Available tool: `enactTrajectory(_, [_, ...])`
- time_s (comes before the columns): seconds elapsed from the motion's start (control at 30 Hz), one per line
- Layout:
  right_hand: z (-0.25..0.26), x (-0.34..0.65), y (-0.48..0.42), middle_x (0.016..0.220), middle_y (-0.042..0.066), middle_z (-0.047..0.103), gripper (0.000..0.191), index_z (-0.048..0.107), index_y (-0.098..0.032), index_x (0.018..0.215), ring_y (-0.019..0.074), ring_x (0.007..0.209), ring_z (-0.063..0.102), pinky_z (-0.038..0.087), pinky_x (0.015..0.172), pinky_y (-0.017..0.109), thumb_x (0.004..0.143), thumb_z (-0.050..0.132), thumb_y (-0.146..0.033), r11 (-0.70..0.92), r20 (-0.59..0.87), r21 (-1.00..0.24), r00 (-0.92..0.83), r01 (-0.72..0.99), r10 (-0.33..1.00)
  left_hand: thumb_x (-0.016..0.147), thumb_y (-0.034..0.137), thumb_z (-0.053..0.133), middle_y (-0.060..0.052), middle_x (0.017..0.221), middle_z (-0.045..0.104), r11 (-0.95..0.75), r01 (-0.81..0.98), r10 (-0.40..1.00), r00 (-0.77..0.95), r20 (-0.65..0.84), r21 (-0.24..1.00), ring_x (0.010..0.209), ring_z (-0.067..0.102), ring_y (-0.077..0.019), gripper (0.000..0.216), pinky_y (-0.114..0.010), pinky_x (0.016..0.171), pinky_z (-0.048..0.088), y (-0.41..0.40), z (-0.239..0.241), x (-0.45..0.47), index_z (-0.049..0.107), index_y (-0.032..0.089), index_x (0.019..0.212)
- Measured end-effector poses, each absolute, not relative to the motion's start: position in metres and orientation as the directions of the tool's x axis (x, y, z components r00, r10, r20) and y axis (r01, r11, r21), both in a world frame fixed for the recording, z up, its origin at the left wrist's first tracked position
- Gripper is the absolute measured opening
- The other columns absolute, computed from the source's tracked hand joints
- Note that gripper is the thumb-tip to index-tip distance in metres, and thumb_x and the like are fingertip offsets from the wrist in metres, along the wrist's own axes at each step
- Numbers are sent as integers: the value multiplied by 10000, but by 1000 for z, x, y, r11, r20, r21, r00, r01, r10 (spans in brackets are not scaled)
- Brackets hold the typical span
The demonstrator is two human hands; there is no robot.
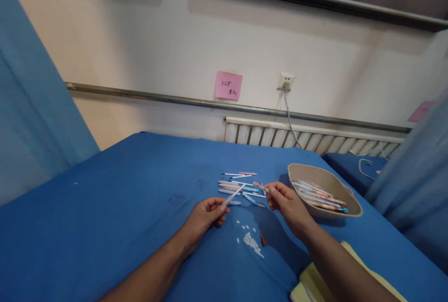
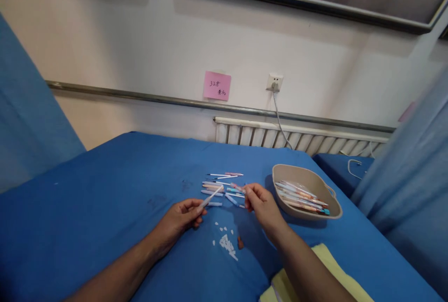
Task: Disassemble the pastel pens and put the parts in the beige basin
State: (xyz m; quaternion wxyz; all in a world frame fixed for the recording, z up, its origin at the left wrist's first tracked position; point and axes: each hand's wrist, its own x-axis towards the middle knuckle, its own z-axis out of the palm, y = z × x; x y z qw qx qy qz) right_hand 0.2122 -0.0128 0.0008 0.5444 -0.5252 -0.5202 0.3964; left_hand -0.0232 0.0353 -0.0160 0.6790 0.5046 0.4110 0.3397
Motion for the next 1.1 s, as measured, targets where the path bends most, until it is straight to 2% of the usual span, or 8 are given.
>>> enactTrajectory(0.07, [-4, 209, -21, 553, -39, 481, 374, 593, -183, 822, 113, 501, 426, 330, 495, 227, 810, 500, -545, 107, 106, -994, 174, 2, 979, 634, 399, 739, -21, 738, 646, 226, -5, 875, 441, -201, 974, 548, 510, -90, 381, -224, 548, 402, 33, -14, -21, 645, 141, 899])
enactTrajectory(0.13, [-12, 209, -21, 526, -46, 466, 389, 603, -181, 811, 108, 477, 408, 311, 473, 223, 788, 519, -560, 101, 95, -995, 202, -18, 975, 636, 409, 731, -14, 730, 641, 192, 36, 869, 458, -186, 981, 556, 507, -93, 402, -226, 556, 398, 30, -11, -20, 660, 149, 935])
enactTrajectory(0.33, [-25, 225, -13, 499, -40, 470, 377, 624, -176, 775, 112, 483, 423, 329, 484, 227, 790, 518, -538, 135, 160, -981, 190, 138, 969, 681, 426, 684, -7, 725, 628, 114, 136, 856, 490, -166, 984, 572, 494, -97, 376, -222, 573, 381, 26, -5, -19, 681, 164, 950])
enactTrajectory(0.73, [-21, 232, -20, 566, -35, 473, 304, 613, -182, 861, 112, 544, 446, 343, 537, 225, 866, 455, -441, 165, 187, -949, 55, 270, 981, 699, 411, 666, 1, 717, 627, 74, 202, 851, 498, -168, 976, 583, 494, -100, 332, -222, 588, 388, 31, -9, -18, 680, 171, 928])
enactTrajectory(1.0, [-20, 226, -29, 675, -10, 535, 270, 609, -181, 911, 117, 596, 492, 380, 561, 220, 881, 450, -397, 196, 241, -882, 53, 429, 969, 715, 410, 643, 14, 666, 590, -14, 250, 856, 504, -117, 968, 593, 485, -108, 315, -214, 570, 370, 29, -6, -20, 671, 159, 904])
enactTrajectory(1.1, [-19, 220, -33, 695, -5, 554, 227, 625, -193, 900, 121, 627, 512, 395, 578, 215, 878, 467, -355, 231, 269, -838, 6, 494, 963, 708, 413, 641, 1, 718, 616, -23, 248, 849, 517, -112, 968, 617, 496, -114, 312, -215, 574, 377, 24, -1, -18, 677, 159, 887])
